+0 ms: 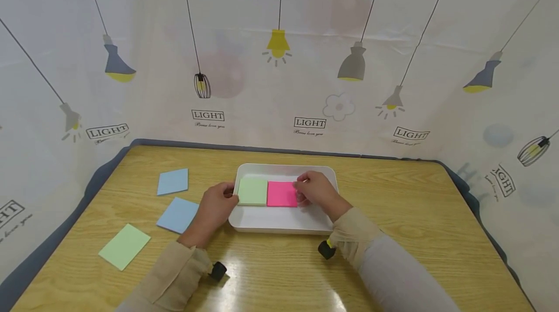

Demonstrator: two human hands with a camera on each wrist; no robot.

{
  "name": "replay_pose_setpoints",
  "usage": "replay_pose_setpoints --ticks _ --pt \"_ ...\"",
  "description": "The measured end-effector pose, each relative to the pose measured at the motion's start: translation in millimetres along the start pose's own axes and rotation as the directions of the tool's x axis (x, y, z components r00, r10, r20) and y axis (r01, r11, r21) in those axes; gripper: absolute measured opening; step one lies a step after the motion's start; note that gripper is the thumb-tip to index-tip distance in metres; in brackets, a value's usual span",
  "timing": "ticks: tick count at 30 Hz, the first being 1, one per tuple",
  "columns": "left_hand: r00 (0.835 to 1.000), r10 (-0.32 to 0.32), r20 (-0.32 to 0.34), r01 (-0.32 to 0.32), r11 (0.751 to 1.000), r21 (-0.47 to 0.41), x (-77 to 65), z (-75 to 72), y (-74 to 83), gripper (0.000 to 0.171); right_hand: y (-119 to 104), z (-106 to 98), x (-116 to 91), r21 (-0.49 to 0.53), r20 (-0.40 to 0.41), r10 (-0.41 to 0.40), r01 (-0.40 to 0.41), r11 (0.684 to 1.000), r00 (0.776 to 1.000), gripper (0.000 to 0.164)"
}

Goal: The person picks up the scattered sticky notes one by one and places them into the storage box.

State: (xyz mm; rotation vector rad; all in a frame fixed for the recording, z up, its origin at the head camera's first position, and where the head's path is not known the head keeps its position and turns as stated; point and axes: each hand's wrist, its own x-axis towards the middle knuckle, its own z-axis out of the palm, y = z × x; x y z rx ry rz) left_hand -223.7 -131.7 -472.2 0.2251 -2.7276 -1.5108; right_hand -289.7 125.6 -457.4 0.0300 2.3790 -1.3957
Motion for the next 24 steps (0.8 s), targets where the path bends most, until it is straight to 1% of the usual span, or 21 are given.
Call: replay_pose_setpoints --ticks 2,4,6,9,14,19,21,24 --pt "1.000 -0.001 -0.001 0.001 1.000 0.000 0.2 0.6 -0.3 0.033 -2 -6 -4 -0.002 0.004 -0.017 0.017 1.000 1.000 0.030" --pt "1.000 -0.001 0.000 0.001 1.000 0.000 0.3 0.7 -0.2 0.033 -4 -13 -10 -0.017 -0.009 -0.038 0.038 0.999 0.999 0.031" --pt "1.000 -0.002 0.005 0.002 1.000 -0.005 -0.7 0.1 0.4 0.033 -4 -19 -15 -0.030 -0.029 -0.077 0.076 0.997 0.997 0.031" --pt "1.000 -0.004 0.007 0.004 1.000 -0.009 -1.8 -0.6 1.0 0.033 1 -28 -23 -0.061 -0.078 -0.132 0.128 0.990 0.988 0.032" --pt "1.000 -0.007 0.011 0.007 1.000 -0.012 -3.0 -0.3 1.1 0.034 12 -39 -35 -0.103 -0.176 -0.180 0.164 0.981 0.968 0.038" --pt "1.000 -0.001 0.010 0.001 1.000 -0.008 -3.3 0.2 0.2 0.033 22 -47 -48 -0.110 -0.264 -0.256 0.234 0.966 0.930 0.046" --pt "1.000 0.002 0.005 -0.002 1.000 -0.008 -3.4 -0.1 0.4 0.033 25 -49 -52 -0.130 -0.302 -0.293 0.265 0.955 0.907 0.045" --pt "1.000 0.014 -0.002 -0.015 1.000 -0.009 -3.4 -0.8 1.4 0.032 30 -53 -56 -0.212 -0.361 -0.343 0.282 0.936 0.867 0.043"
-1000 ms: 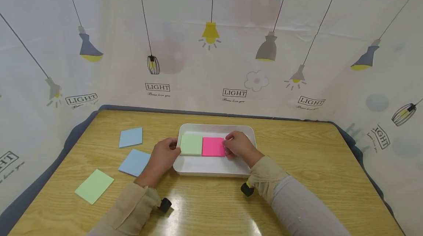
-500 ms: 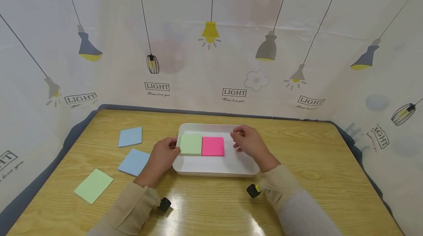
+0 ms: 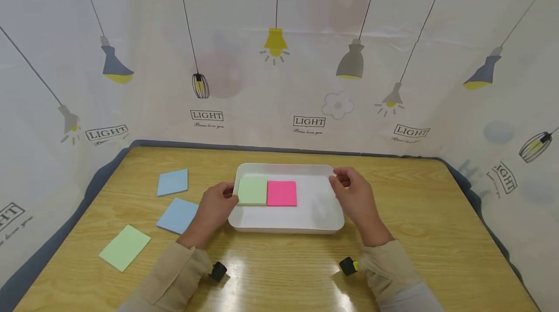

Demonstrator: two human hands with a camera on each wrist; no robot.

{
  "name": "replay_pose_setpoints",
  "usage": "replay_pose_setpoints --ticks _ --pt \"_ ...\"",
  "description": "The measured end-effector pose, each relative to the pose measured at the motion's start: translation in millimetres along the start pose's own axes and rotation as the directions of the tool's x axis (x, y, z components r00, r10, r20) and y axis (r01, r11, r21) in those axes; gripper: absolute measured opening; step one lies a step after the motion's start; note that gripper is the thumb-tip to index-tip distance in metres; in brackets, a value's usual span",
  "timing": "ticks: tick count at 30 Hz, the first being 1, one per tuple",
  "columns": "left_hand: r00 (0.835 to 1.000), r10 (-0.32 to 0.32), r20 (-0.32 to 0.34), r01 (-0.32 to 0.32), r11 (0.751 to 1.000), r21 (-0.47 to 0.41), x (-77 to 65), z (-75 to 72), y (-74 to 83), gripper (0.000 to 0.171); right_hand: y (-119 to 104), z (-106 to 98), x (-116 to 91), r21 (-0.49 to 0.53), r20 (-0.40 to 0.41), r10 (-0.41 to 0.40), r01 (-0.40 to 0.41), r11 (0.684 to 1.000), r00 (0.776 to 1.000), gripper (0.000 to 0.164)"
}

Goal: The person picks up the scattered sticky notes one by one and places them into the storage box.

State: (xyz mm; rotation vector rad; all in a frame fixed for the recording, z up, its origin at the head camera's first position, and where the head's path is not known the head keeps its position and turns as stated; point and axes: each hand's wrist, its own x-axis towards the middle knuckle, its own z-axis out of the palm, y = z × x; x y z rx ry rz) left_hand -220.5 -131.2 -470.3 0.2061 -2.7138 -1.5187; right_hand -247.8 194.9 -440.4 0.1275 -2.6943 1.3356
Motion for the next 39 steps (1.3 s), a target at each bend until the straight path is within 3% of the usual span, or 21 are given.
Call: replay_pose_setpoints --ticks 5,12,19,22,30,39 --pt "1.000 0.003 -0.002 -0.003 1.000 -0.006 -0.1 0.2 1.8 0.031 4 -6 -2 -0.108 -0.046 -0.016 0.011 0.994 0.999 0.044" --pt "1.000 0.010 0.003 -0.010 1.000 -0.020 -0.5 1.1 0.1 0.031 9 -9 -1 -0.129 0.077 0.066 -0.056 0.990 0.995 0.058" --pt "1.000 -0.007 0.008 0.007 1.000 0.002 -0.4 0.6 -0.9 0.032 13 -7 0 -0.218 0.189 0.179 -0.136 0.966 0.966 0.072" --pt "1.000 0.000 0.007 0.000 1.000 0.009 -0.8 -0.1 -0.3 0.033 15 -6 -1 -0.217 0.210 0.185 -0.139 0.966 0.960 0.069" --pt "1.000 -0.017 0.009 0.017 1.000 0.008 -2.5 -0.1 -0.1 0.033 20 0 -4 -0.188 0.195 0.106 -0.069 0.980 0.975 0.045" --pt "1.000 -0.018 0.020 0.018 1.000 0.009 0.0 -0.1 -0.3 0.034 25 2 -2 -0.205 0.191 0.155 -0.116 0.972 0.969 0.039"
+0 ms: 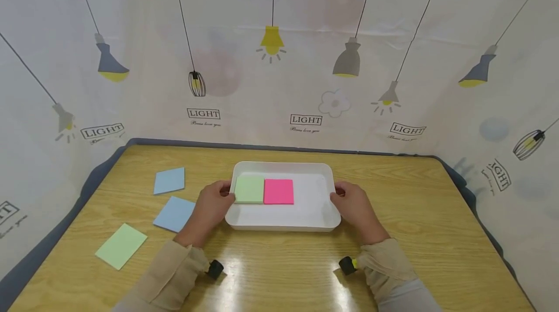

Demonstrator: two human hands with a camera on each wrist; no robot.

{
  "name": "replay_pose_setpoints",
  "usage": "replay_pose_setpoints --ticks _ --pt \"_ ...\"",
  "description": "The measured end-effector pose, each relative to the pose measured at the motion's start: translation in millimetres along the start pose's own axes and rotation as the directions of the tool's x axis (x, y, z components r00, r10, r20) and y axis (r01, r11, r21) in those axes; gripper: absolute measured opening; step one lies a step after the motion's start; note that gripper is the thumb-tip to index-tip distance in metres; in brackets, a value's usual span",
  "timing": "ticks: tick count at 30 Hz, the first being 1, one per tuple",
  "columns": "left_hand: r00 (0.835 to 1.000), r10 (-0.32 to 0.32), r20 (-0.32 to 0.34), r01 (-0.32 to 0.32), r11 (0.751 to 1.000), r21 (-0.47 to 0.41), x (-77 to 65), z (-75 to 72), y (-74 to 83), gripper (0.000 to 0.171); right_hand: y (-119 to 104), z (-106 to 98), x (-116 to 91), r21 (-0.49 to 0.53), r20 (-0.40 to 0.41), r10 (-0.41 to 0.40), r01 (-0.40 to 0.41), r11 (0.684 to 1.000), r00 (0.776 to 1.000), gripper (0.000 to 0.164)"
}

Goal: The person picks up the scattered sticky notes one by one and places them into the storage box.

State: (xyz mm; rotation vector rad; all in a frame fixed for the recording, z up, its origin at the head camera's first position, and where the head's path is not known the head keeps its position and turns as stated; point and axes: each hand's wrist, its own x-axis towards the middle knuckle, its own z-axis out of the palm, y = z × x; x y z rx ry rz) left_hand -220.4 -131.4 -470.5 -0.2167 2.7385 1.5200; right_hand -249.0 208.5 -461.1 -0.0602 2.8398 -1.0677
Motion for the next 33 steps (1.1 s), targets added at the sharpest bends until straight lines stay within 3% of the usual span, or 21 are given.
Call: replay_pose_setpoints --ticks 13,18,26,33 --pt "1.000 0.002 -0.005 -0.001 1.000 0.024 3.3 -7.6 3.5 0.041 6 4 5 0.026 0.010 0.009 -0.009 1.000 1.000 0.040" --pt "1.000 0.022 0.005 -0.022 0.999 0.025 -1.8 -29.2 12.6 0.050 7 5 6 0.023 0.010 -0.004 0.004 1.000 1.000 0.040" --pt "0.993 0.105 -0.043 -0.101 0.990 0.096 -14.3 -70.4 23.2 0.051 8 3 5 0.033 0.018 0.006 -0.007 0.999 1.000 0.041" --pt "0.989 0.148 0.026 -0.150 0.963 0.225 -29.1 -86.6 19.8 0.054 10 1 3 0.024 0.013 -0.006 0.005 1.000 1.000 0.042"
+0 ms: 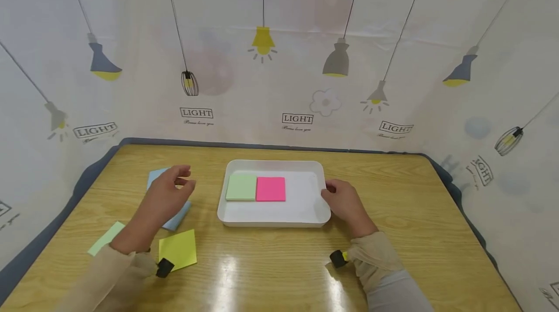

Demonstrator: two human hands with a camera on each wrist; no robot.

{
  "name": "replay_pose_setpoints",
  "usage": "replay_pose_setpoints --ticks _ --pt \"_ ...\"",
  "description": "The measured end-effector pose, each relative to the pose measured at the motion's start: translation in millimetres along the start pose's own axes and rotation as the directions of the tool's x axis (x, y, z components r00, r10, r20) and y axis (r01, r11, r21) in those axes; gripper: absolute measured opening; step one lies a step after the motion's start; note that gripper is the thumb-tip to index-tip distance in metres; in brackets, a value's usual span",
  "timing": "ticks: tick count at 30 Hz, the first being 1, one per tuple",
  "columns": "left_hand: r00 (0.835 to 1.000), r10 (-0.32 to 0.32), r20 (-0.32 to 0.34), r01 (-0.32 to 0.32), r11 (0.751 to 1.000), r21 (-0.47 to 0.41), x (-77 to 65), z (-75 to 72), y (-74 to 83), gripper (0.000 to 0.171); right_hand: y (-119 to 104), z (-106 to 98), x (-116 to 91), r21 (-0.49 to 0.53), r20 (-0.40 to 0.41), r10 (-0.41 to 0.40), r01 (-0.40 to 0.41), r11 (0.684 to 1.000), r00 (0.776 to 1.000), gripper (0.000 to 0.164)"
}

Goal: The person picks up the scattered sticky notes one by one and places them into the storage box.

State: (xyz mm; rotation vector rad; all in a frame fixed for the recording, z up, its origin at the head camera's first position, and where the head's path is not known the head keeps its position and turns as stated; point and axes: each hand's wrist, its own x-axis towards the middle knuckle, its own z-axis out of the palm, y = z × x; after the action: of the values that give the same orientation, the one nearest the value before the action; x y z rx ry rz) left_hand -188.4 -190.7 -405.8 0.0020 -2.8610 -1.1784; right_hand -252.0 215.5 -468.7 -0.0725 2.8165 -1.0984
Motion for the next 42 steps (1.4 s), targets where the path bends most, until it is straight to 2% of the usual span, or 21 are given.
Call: replay_pose_setpoints --ticks 4,6,8,11,13,15,17,24,26,30,39,42 --pt "0.995 0.034 0.093 -0.043 0.994 0.097 -8.7 -0.4 -9.7 0.054 1 1 1 0.009 -0.003 -0.014 0.014 1.000 1.000 0.040" --pt "0.986 0.062 0.157 -0.084 0.987 0.138 -15.0 0.4 -15.3 0.055 2 2 1 0.011 0.000 -0.013 0.013 1.000 1.000 0.040" --pt "0.969 0.106 0.223 -0.147 0.973 0.179 -22.2 1.1 -20.3 0.055 3 2 2 0.014 0.007 -0.005 0.005 1.000 1.000 0.040" --pt "0.940 0.168 0.298 -0.250 0.932 0.262 -33.2 2.1 -27.8 0.057 2 1 2 0.022 0.014 0.013 -0.014 1.000 1.000 0.041" --pt "0.922 0.187 0.338 -0.299 0.900 0.318 -40.1 2.6 -32.2 0.059 1 0 2 0.028 0.017 0.024 -0.024 0.999 1.000 0.042" --pt "0.911 0.177 0.374 -0.318 0.877 0.361 -46.5 2.9 -36.3 0.063 0 -1 2 0.028 0.019 0.028 -0.028 0.999 0.999 0.042" --pt "0.901 0.154 0.405 -0.320 0.867 0.383 -51.6 3.7 -39.3 0.068 0 -1 1 0.027 0.017 0.028 -0.029 0.999 0.999 0.041" --pt "0.869 0.179 0.462 -0.386 0.829 0.405 -64.6 7.3 -45.0 0.082 0 -1 0 0.016 0.010 0.022 -0.022 1.000 1.000 0.041" --pt "0.861 0.166 0.480 -0.388 0.825 0.411 -66.2 7.8 -45.6 0.085 0 0 0 0.015 0.011 0.022 -0.022 1.000 1.000 0.041" --pt "0.857 0.149 0.494 -0.390 0.814 0.431 -65.6 9.3 -44.9 0.085 0 0 1 0.013 0.011 0.025 -0.025 1.000 1.000 0.040" --pt "0.843 0.140 0.520 -0.422 0.772 0.476 -59.2 10.6 -39.0 0.082 -2 -1 -1 0.029 0.018 0.042 -0.043 0.999 0.999 0.039" --pt "0.840 0.155 0.520 -0.441 0.753 0.488 -59.2 12.2 -38.2 0.079 -1 -1 0 0.028 0.024 0.053 -0.054 0.998 0.998 0.040"
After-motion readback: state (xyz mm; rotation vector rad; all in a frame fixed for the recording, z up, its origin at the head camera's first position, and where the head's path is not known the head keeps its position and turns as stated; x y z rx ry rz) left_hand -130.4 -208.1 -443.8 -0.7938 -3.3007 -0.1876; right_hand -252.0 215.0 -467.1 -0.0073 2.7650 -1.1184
